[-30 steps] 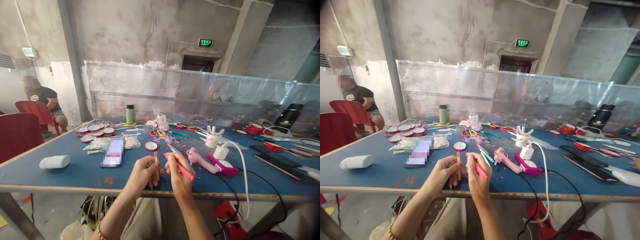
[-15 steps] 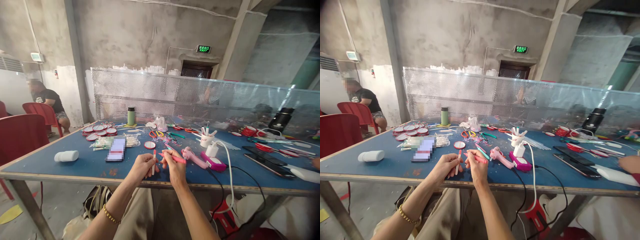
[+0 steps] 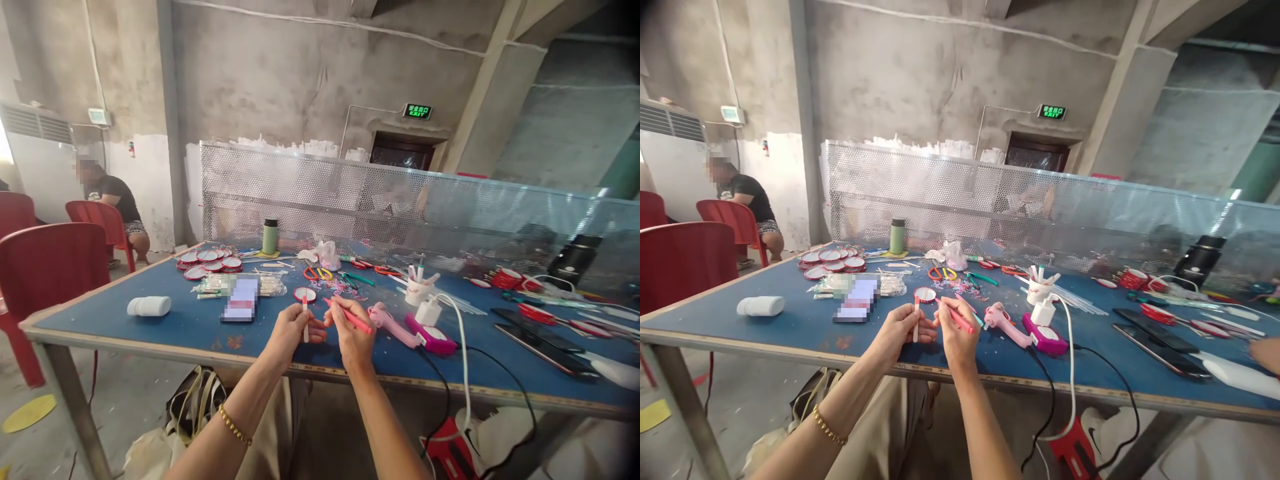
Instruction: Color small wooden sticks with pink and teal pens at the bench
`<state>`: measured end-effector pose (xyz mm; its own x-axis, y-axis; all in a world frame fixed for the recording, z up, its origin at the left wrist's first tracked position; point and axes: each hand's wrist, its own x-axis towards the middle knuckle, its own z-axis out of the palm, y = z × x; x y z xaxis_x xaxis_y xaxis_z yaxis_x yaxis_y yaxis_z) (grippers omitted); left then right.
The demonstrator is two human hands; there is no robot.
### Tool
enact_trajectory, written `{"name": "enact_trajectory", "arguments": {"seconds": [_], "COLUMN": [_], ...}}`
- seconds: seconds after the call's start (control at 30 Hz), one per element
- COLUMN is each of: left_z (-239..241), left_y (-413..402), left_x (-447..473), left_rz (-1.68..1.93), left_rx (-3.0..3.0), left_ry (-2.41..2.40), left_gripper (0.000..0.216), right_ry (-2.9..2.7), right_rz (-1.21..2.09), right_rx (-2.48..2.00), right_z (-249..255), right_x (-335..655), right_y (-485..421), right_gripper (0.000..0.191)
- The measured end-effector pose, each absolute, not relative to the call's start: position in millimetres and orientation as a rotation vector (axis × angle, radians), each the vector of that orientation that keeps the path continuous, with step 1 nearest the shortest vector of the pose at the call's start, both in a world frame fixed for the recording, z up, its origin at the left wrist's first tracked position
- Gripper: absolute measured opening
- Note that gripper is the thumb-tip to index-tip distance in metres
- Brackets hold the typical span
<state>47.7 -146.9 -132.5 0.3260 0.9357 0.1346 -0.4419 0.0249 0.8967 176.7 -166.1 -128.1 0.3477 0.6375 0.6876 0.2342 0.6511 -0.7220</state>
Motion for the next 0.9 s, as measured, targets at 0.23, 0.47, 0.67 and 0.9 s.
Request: {"name": "enact_trajectory", "arguments": {"seconds": [0.23, 0.47, 0.67, 0.9], "left_z": [-136.0, -136.4, -134.0, -132.0], "left_y": [-139.6, -137.1, -138.8, -127.9], "left_x": [42.3, 36.0, 48.1, 69.9], "left_rz": [1.152, 1.062, 1.069, 1.094], "left_rx": [0.955, 1.040, 1.095, 0.951], "left_ry": [0.468, 0.394, 0.536, 0.538], "left_gripper": [0.034, 0.035, 0.020, 0.008], "right_ry": [-1.301, -1.249, -1.169, -0.983], "right_rz": [0.215, 0.333, 0.389, 0.381], "right_rx": [-0.911, -0.928, -0.957, -0.993], "right_z": [-124.0, -129.6, -125.1, -127.9], "right_x": [164.1, 163.9, 161.1, 167.1], "right_y": [-164.2, -161.3, -159.9, -151.0], "right_gripper": [0.023, 0.029, 0.023, 0.017]}}
